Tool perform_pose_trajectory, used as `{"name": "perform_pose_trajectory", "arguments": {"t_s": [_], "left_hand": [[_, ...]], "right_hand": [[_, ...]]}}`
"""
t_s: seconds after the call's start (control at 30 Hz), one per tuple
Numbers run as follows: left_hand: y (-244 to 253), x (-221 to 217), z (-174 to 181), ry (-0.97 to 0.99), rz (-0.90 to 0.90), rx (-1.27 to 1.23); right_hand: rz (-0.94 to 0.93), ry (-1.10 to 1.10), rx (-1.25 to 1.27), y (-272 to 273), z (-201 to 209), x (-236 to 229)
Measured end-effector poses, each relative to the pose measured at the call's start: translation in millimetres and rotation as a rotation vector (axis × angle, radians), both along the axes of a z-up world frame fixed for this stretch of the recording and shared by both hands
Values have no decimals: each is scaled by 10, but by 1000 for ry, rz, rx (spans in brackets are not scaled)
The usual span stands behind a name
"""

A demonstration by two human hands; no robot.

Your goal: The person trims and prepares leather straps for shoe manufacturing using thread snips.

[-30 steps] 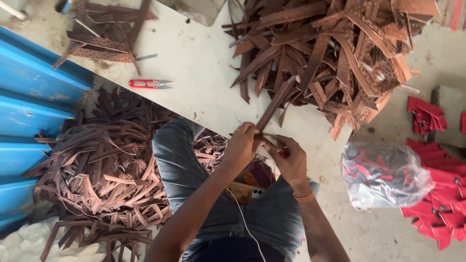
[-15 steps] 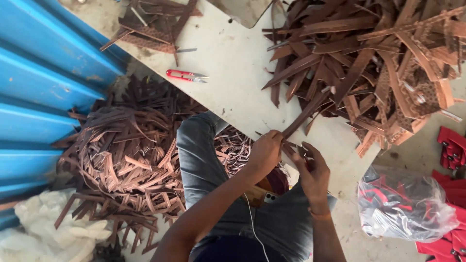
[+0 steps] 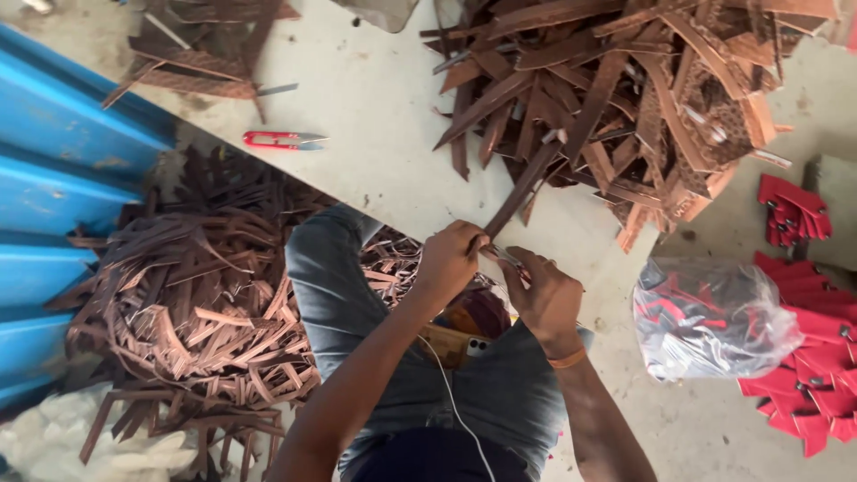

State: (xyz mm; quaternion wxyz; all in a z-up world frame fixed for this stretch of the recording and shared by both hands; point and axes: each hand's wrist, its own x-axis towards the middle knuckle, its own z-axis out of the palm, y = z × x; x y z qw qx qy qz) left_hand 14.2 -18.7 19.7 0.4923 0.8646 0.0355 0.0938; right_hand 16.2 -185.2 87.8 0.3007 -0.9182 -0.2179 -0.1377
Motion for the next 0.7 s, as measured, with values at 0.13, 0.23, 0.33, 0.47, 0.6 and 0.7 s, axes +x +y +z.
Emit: {"name": "perform_pose_trajectory", "arguments": {"t_s": [0.13, 0.23, 0.33, 0.47, 0.6, 0.7], "left_hand": [[-29, 1, -30, 12, -34, 59], [-21, -5, -65, 20, -58, 105], [-34, -1, -84, 7, -77, 141], [-47, 9, -55, 13, -95, 210], [-135, 7, -185, 10, -134, 330], [-90, 39, -182, 27, -121, 296]], "right_hand": [[22, 27, -116, -12, 1, 64], [76, -20, -132, 40, 46, 89], [93, -54, -160, 60, 80, 98], [84, -61, -234, 66, 60, 112], [70, -93, -295, 78, -47, 119], [58, 7, -312, 51, -9, 154]]}}
